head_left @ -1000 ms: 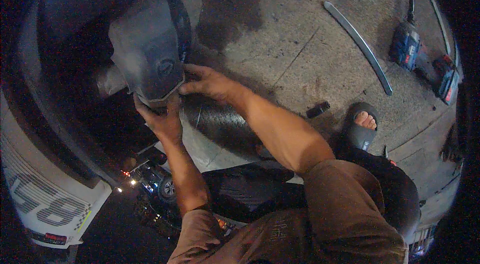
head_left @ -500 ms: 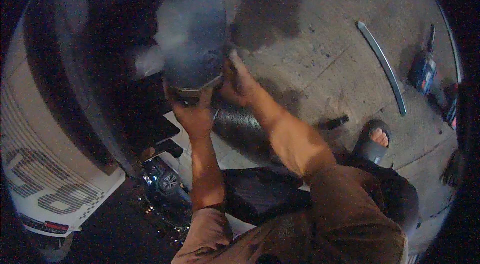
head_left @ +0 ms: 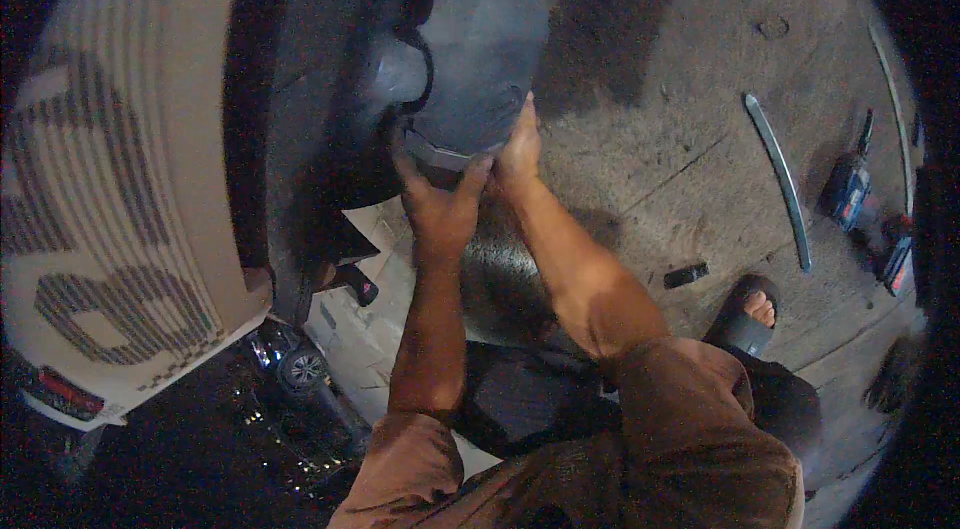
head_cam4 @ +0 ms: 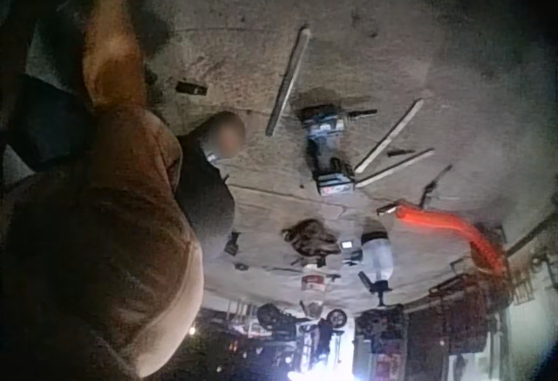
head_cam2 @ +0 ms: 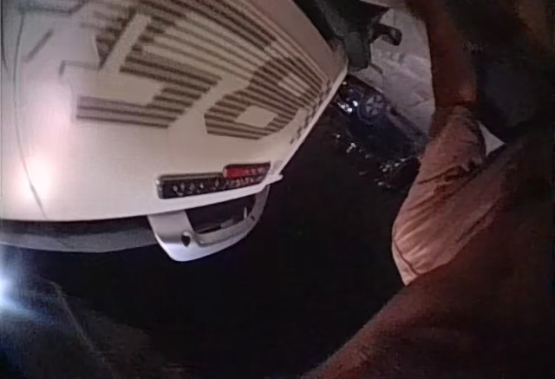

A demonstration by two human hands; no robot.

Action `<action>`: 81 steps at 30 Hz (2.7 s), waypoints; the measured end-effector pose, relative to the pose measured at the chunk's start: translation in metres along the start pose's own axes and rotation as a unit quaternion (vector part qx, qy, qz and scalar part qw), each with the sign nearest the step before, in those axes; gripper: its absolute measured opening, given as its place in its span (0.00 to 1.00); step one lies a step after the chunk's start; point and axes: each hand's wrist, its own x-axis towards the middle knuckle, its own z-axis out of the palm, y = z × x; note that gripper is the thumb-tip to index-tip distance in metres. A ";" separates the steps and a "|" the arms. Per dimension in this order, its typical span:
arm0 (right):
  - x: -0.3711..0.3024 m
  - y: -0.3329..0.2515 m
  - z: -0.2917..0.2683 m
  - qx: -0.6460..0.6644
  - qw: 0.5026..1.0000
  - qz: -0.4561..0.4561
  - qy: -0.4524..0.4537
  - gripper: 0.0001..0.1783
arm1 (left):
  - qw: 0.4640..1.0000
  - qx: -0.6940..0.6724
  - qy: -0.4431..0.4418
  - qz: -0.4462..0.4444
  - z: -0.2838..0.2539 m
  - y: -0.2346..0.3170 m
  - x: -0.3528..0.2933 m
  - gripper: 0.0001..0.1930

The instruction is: The person is repairing a motorcycle exhaust pipe. They use a flashlight to inspect the area, then use a power drill to remove and reattach parts of the exhaust system. The person also uses a metal bracket to secure the exhaust pipe.

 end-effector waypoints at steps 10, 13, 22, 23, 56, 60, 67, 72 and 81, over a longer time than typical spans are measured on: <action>-0.007 0.037 0.013 -0.019 0.999 0.029 0.033 0.34 | 0.991 -0.125 0.017 -0.050 -0.050 -0.015 0.008 0.28; -0.012 0.045 0.023 -0.038 0.999 -0.016 0.024 0.39 | 0.988 -0.140 0.015 -0.066 -0.063 -0.016 0.011 0.26; -0.040 0.058 0.039 -0.027 0.999 -0.002 0.017 0.30 | 0.997 0.004 -0.032 -0.066 -0.108 -0.021 0.000 0.23; -0.046 0.058 0.041 -0.002 1.000 0.001 0.006 0.30 | 0.986 0.150 -0.063 0.023 -0.114 -0.022 -0.003 0.23; -0.023 0.120 -0.007 -0.426 0.885 -0.176 0.065 0.32 | 0.993 -0.089 0.073 0.011 -0.093 -0.072 -0.020 0.42; 0.002 0.133 -0.007 -0.372 0.909 -0.170 0.075 0.34 | 0.994 -0.078 0.069 0.018 -0.085 -0.087 -0.002 0.41; 0.011 0.115 -0.013 -0.310 0.938 -0.121 0.101 0.35 | 0.994 -0.065 0.091 -0.015 -0.059 -0.082 -0.003 0.46; 0.012 0.116 -0.016 -0.406 0.886 -0.209 0.079 0.37 | 0.989 0.055 0.133 0.045 -0.058 -0.082 -0.005 0.44; 0.006 0.131 0.001 -0.356 0.917 -0.151 0.102 0.38 | 0.986 0.135 0.080 0.061 -0.084 -0.096 0.002 0.38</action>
